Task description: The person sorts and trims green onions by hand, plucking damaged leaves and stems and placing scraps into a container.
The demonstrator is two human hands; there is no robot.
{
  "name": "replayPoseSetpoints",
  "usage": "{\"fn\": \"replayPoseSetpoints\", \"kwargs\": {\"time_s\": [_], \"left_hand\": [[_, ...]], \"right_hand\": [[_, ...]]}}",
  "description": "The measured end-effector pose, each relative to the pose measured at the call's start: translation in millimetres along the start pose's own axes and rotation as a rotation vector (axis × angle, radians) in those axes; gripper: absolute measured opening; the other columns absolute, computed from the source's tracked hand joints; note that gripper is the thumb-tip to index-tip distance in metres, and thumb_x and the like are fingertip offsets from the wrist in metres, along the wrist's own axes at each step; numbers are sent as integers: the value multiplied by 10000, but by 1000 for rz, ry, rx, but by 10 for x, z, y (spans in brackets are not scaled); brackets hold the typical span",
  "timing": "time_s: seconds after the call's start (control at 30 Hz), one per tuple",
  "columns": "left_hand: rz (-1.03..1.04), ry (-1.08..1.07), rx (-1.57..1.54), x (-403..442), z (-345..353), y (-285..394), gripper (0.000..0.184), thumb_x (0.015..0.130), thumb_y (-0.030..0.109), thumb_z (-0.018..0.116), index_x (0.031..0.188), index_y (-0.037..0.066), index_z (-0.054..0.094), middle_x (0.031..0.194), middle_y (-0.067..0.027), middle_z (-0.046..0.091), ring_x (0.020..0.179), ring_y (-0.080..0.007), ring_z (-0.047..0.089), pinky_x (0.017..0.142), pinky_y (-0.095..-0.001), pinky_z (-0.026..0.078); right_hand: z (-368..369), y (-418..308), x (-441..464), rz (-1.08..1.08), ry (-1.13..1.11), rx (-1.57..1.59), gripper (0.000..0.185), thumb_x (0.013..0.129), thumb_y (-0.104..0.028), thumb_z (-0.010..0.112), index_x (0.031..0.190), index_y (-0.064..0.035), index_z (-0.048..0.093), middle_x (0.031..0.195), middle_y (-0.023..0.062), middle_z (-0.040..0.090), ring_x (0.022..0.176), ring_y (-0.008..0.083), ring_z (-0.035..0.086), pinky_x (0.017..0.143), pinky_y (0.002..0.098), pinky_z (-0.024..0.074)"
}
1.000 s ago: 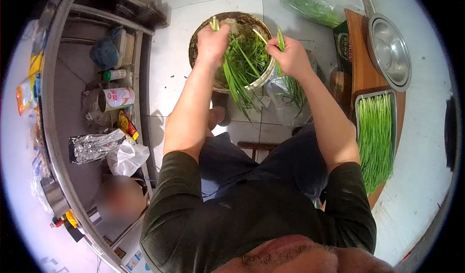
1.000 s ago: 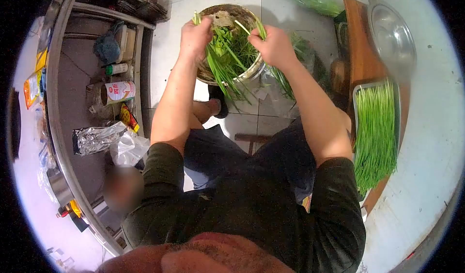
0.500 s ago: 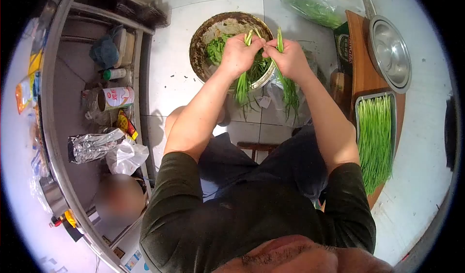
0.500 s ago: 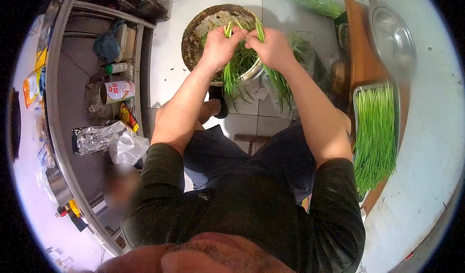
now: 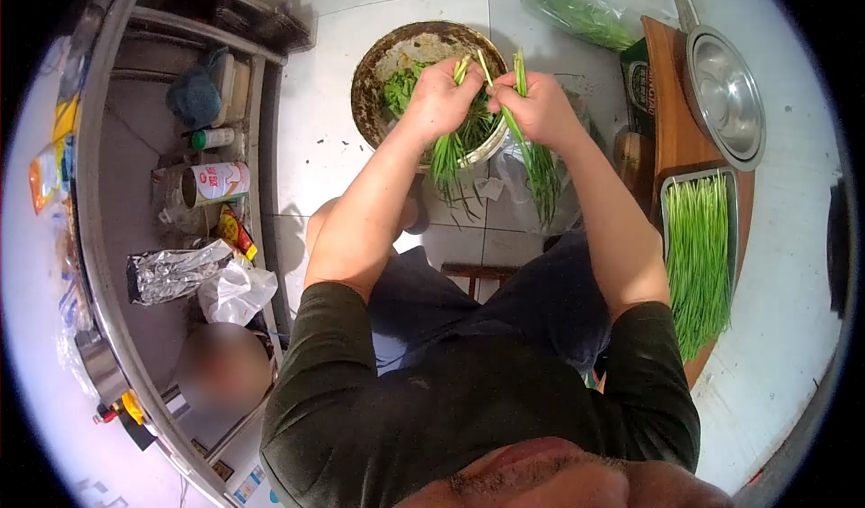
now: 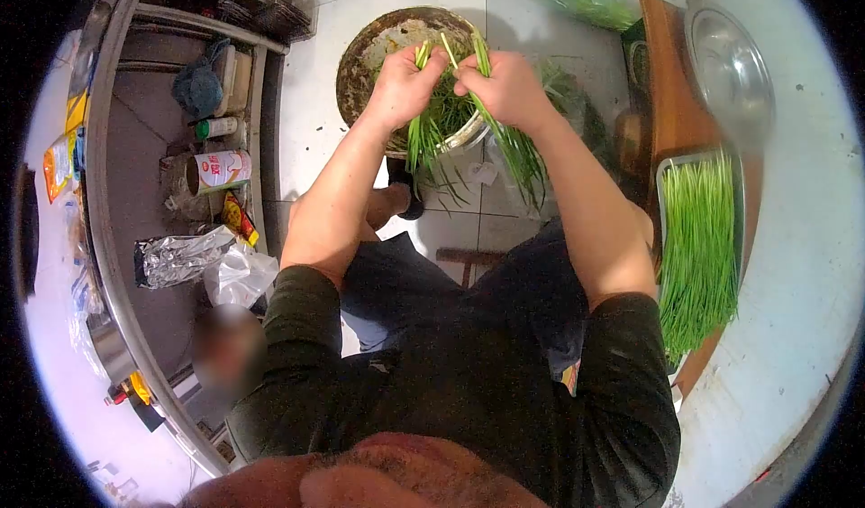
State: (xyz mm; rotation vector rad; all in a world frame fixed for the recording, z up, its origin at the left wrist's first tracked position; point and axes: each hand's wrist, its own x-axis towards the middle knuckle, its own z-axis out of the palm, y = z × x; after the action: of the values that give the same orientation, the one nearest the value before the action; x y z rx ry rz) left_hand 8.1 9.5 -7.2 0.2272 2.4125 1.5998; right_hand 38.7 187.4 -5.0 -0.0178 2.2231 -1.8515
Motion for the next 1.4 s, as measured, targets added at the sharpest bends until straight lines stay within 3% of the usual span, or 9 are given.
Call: {"fn": "replayPoseSetpoints", "kwargs": {"time_s": [0.1, 0.2, 0.23, 0.37, 0.53, 0.63, 0.77, 1.17, 1.4], "left_hand": [[-10, 60, -57, 7, -12, 4, 240, 922, 254, 581, 902, 26, 652, 650, -22, 585, 598, -95, 504, 571, -297, 438], [-135, 163, -153, 25, -70, 100, 216, 922, 232, 572, 862, 38, 645, 634, 15, 551, 581, -70, 469, 541, -278, 405], [-146, 209, -235, 66, -84, 64, 185, 942, 223, 563, 868, 57, 596, 604, 55, 481, 512, -61, 412, 472, -250, 328], [-163, 411, -283, 192, -238, -71, 160, 919, 190, 583, 894, 34, 609, 609, 43, 491, 509, -70, 425, 470, -249, 339], [-229, 298, -72, 56, -190, 87, 210, 864, 212, 654, 931, 15, 689, 633, 21, 555, 552, -83, 482, 508, -268, 389], [-41, 222, -122, 64, -98, -5, 225, 850, 218, 661, 943, 17, 702, 637, 24, 563, 567, -87, 499, 520, -275, 400], [-237, 148, -99, 81, -91, -116, 262, 839, 263, 679, 932, 19, 701, 688, -56, 629, 639, -136, 559, 619, -320, 467], [-48, 4, -239, 26, 10, -36, 160, 895, 200, 652, 875, 43, 666, 610, 51, 522, 519, -45, 435, 463, -237, 326], [-199, 259, -292, 104, -103, -43, 209, 873, 210, 644, 877, 2, 663, 681, -12, 592, 605, -83, 507, 561, -269, 419]], "right_hand": [[3, 9, 7, 8, -6, 20, 187, 876, -179, 608, 855, -8, 679, 693, 2, 637, 504, 63, 475, 465, 245, 365], [-32, 15, 14, 19, -30, -61, 261, 835, -270, 614, 805, -28, 706, 686, 26, 674, 601, 122, 552, 590, 290, 434], [-33, 20, 11, 18, -34, -49, 241, 850, -244, 607, 831, -22, 697, 689, 21, 661, 570, 102, 527, 546, 276, 411], [-52, 65, 22, 55, -56, 11, 211, 883, -190, 584, 904, -1, 674, 717, 17, 642, 500, 60, 467, 460, 245, 371], [-47, 18, 34, 135, -92, 108, 233, 902, -171, 547, 977, 23, 652, 782, 37, 656, 479, 56, 442, 474, 235, 380], [-29, 49, 52, 141, -96, 154, 240, 914, -164, 528, 1003, 27, 641, 802, 44, 659, 475, 56, 439, 484, 231, 384], [-28, 84, 66, 131, -81, 212, 255, 883, -217, 573, 971, 5, 662, 796, 50, 675, 489, 69, 452, 483, 251, 379], [-16, 64, 57, 131, -102, 239, 268, 877, -227, 578, 960, 14, 659, 790, 69, 672, 488, 83, 466, 475, 262, 384], [-31, 26, 29, 196, -151, 304, 277, 878, -217, 567, 983, 28, 642, 773, 62, 649, 470, 81, 446, 481, 264, 387]]}}
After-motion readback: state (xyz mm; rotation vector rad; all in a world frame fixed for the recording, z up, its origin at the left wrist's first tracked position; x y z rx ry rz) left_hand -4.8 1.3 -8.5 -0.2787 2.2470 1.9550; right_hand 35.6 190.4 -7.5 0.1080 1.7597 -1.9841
